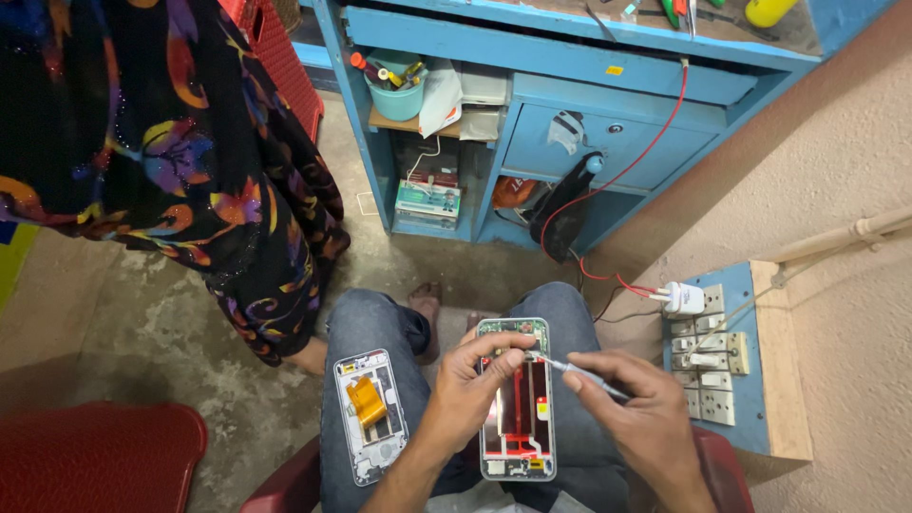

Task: The person disassembles and repairs a mobile phone using a small screwdriver and specialized prying tools to manipulate internal components and flex cables.

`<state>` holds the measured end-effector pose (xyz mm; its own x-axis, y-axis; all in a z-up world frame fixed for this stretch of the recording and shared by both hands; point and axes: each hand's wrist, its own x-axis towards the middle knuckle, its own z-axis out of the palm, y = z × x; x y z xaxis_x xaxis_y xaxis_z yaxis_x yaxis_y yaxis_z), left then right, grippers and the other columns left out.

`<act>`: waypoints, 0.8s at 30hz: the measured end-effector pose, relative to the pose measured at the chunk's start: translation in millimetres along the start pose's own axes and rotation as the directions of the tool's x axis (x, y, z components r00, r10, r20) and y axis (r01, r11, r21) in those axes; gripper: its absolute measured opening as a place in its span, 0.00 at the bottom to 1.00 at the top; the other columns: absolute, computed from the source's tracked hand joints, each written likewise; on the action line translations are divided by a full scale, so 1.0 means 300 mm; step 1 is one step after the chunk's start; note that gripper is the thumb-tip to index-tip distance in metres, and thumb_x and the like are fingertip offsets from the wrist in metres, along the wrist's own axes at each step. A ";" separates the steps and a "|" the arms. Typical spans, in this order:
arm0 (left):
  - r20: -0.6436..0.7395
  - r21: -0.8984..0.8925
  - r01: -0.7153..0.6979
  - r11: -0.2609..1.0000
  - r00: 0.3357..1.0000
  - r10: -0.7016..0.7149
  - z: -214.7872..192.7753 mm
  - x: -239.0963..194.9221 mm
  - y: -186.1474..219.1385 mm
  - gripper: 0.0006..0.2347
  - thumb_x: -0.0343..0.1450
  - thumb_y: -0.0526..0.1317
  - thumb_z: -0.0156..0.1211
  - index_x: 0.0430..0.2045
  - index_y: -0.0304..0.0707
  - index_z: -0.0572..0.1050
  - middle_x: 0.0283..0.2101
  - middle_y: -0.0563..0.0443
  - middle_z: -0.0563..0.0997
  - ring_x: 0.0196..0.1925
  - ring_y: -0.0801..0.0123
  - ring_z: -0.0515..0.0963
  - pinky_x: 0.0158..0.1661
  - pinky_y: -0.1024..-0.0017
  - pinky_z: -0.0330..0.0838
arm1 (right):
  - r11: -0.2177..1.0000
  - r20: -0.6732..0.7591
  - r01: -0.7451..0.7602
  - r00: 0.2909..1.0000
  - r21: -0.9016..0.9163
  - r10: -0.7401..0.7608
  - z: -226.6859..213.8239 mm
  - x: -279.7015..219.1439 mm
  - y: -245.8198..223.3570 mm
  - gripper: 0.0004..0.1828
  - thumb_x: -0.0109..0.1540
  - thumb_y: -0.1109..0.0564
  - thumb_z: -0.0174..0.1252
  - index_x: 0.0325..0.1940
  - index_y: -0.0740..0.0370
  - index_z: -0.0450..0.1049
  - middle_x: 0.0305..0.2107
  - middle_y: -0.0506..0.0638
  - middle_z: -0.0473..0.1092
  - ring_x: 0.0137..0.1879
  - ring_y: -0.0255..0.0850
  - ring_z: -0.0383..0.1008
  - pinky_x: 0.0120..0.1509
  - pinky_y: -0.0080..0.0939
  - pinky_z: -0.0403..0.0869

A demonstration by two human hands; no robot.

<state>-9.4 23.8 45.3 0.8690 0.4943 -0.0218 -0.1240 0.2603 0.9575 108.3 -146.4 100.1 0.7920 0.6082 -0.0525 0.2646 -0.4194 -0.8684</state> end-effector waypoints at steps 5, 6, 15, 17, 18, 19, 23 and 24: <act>-0.112 0.008 0.075 0.997 0.991 -0.074 0.016 -0.014 0.050 0.24 0.69 0.31 0.64 0.62 0.38 0.67 0.48 0.50 0.82 0.46 0.78 0.80 0.48 0.78 0.75 | 1.000 -0.068 -0.008 0.998 -0.016 0.007 -0.043 -0.012 -0.006 0.12 0.54 0.62 0.70 0.41 0.65 0.83 0.31 0.47 0.78 0.35 0.29 0.75 0.37 0.30 0.73; -0.159 0.054 0.068 0.996 0.986 -0.059 0.022 -0.015 0.054 0.30 0.68 0.30 0.65 0.67 0.40 0.62 0.47 0.50 0.82 0.44 0.79 0.80 0.47 0.78 0.76 | 1.000 -0.075 0.001 0.997 -0.020 -0.002 -0.049 -0.015 -0.007 0.12 0.54 0.62 0.70 0.41 0.65 0.83 0.31 0.47 0.78 0.34 0.29 0.75 0.37 0.30 0.72; -0.240 -0.019 0.125 0.992 0.963 -0.126 0.041 -0.011 0.022 0.16 0.69 0.31 0.65 0.50 0.27 0.73 0.39 0.52 0.86 0.40 0.80 0.83 0.43 0.79 0.78 | 1.000 -0.070 0.014 0.997 -0.010 -0.014 -0.058 -0.015 -0.003 0.12 0.54 0.63 0.69 0.42 0.65 0.83 0.31 0.47 0.77 0.35 0.29 0.74 0.37 0.29 0.71; -0.247 -0.011 0.149 0.989 0.958 -0.147 0.038 -0.010 0.019 0.13 0.69 0.32 0.66 0.46 0.28 0.75 0.38 0.53 0.85 0.38 0.81 0.82 0.41 0.79 0.77 | 1.000 -0.066 0.012 0.998 0.006 -0.011 -0.055 -0.012 -0.006 0.12 0.54 0.63 0.69 0.42 0.65 0.83 0.31 0.47 0.77 0.35 0.29 0.75 0.37 0.29 0.72; -0.250 -0.007 0.160 0.987 0.955 -0.157 0.038 -0.009 0.018 0.12 0.69 0.32 0.66 0.45 0.28 0.75 0.37 0.53 0.85 0.37 0.81 0.81 0.40 0.79 0.77 | 1.000 -0.062 0.019 0.998 -0.013 -0.020 -0.055 -0.011 -0.010 0.12 0.54 0.63 0.69 0.42 0.65 0.83 0.31 0.47 0.77 0.35 0.29 0.74 0.36 0.29 0.71; -0.250 -0.019 0.165 0.986 0.954 -0.164 0.039 -0.009 0.018 0.11 0.69 0.32 0.65 0.44 0.28 0.76 0.37 0.53 0.85 0.37 0.81 0.81 0.40 0.79 0.77 | 0.999 -0.059 0.025 0.998 -0.032 -0.027 -0.056 -0.011 -0.016 0.12 0.54 0.63 0.70 0.42 0.65 0.83 0.30 0.47 0.77 0.34 0.29 0.74 0.36 0.29 0.71; -0.258 -0.055 0.168 0.984 0.950 -0.177 0.043 -0.013 0.019 0.10 0.70 0.32 0.65 0.43 0.29 0.76 0.36 0.54 0.85 0.35 0.82 0.81 0.38 0.79 0.77 | 0.978 -0.066 0.048 0.996 -0.203 -0.062 -0.046 -0.011 -0.053 0.13 0.52 0.61 0.71 0.41 0.63 0.84 0.26 0.48 0.77 0.30 0.33 0.74 0.32 0.32 0.70; -0.262 -0.062 0.165 0.984 0.949 -0.175 0.044 -0.014 0.019 0.10 0.70 0.32 0.65 0.43 0.29 0.76 0.35 0.54 0.85 0.35 0.82 0.81 0.37 0.79 0.77 | 0.968 -0.061 0.094 0.992 -0.233 -0.111 -0.042 -0.011 -0.063 0.13 0.52 0.60 0.71 0.41 0.62 0.83 0.27 0.48 0.77 0.30 0.33 0.76 0.33 0.32 0.71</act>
<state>-7.3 12.3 54.6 0.7213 0.6405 -0.2637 -0.0083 0.3888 0.9213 107.5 -148.9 122.9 0.7897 0.6090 0.0742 0.4588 -0.5060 -0.7304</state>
